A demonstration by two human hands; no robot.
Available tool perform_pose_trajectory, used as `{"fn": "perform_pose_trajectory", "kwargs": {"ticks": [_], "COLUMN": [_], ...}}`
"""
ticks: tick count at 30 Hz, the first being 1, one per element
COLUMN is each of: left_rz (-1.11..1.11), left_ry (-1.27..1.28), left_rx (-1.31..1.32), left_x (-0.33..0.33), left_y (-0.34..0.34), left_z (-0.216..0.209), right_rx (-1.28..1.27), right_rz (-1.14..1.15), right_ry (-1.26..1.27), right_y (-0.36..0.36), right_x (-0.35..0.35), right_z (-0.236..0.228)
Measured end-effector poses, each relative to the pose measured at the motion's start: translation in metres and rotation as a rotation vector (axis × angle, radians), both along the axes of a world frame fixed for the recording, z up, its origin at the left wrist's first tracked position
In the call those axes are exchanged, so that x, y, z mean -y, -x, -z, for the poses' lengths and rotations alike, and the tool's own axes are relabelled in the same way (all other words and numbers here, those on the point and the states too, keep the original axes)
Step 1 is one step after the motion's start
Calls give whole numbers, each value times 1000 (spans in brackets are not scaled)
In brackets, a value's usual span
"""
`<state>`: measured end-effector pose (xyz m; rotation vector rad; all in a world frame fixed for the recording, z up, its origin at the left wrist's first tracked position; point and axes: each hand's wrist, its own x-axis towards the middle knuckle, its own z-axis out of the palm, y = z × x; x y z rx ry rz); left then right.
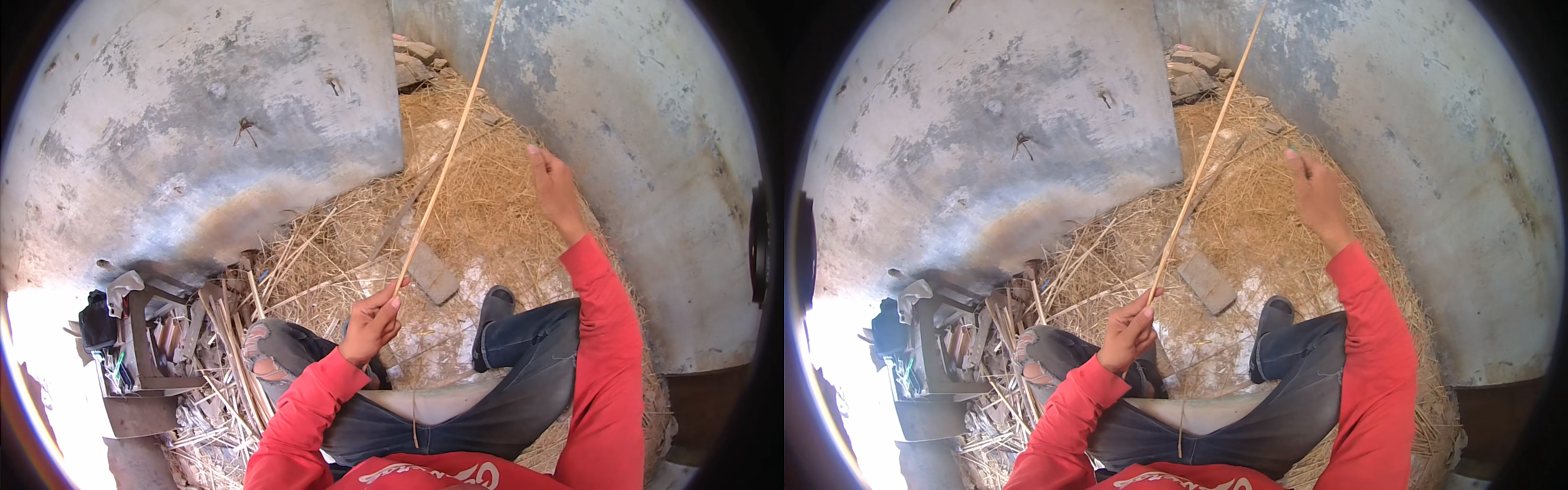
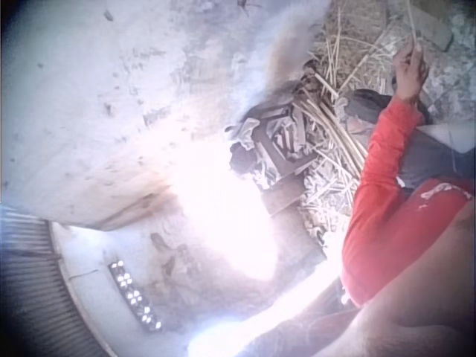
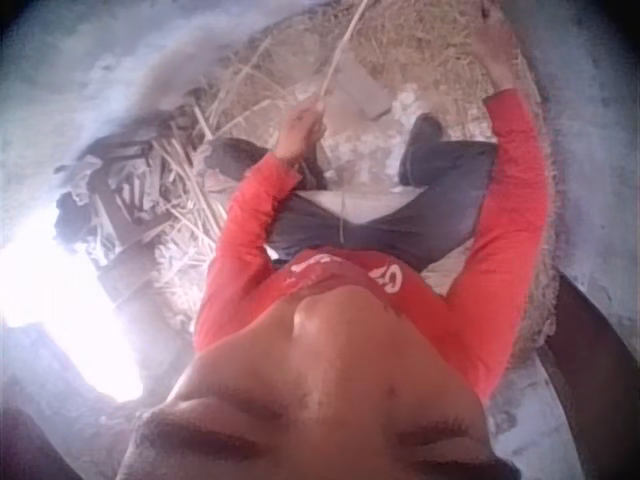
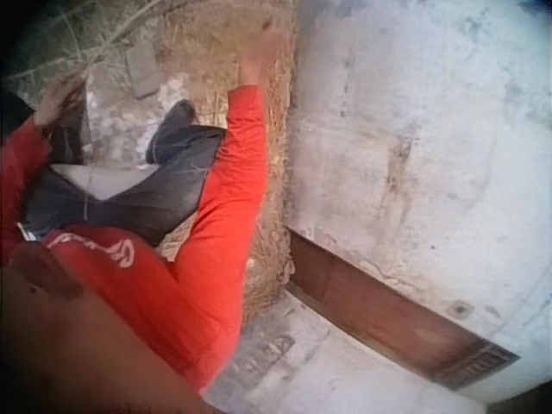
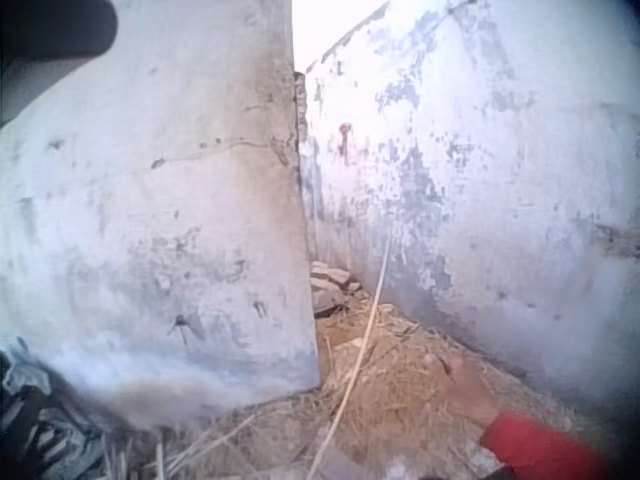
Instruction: The person strips the outer layer from a bamboo stick using a small green utility knife while holding the stick between their knees.
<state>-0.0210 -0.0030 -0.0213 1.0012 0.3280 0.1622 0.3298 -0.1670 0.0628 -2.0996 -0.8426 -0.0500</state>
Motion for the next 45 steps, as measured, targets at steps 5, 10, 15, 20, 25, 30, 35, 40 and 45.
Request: {"fn": "perform_pose_trajectory", "kwargs": {"ticks": [5, 10, 15, 20, 25, 30, 35, 40, 45], "left_rz": [79, 285, 179, 58, 20, 31, 16, -41, 252], "left_ry": [-12, -105, -115, 110, 147, 189, 277, 340, 282], "left_rx": [-17, 12, 49, 136, 113, 70, 52, 28, 26], "left_x": [11, 22, 20, 17, 15, 9, 3, -1, 19], "left_y": [-7, -23, -41, -45, -47, -42, -41, -37, 22], "left_z": [2, -16, -15, -10, -15, -22, -27, -37, -4], "right_rx": [-323, -742, -675, -191, -92, 6, 192, 334, 357], "right_rz": [-183, -307, -390, -462, -619, -619, -569, -579, 36], "right_ry": [-135, -189, -79, 86, 323, 389, 344, 376, 236], "right_y": [48, 62, 95, 117, 146, 156, 154, 149, -2], "right_x": [-32, -37, -42, -35, -25, -33, -41, -52, 3], "right_z": [-10, 4, -2, -4, 0, 12, 32, 33, -14]}}
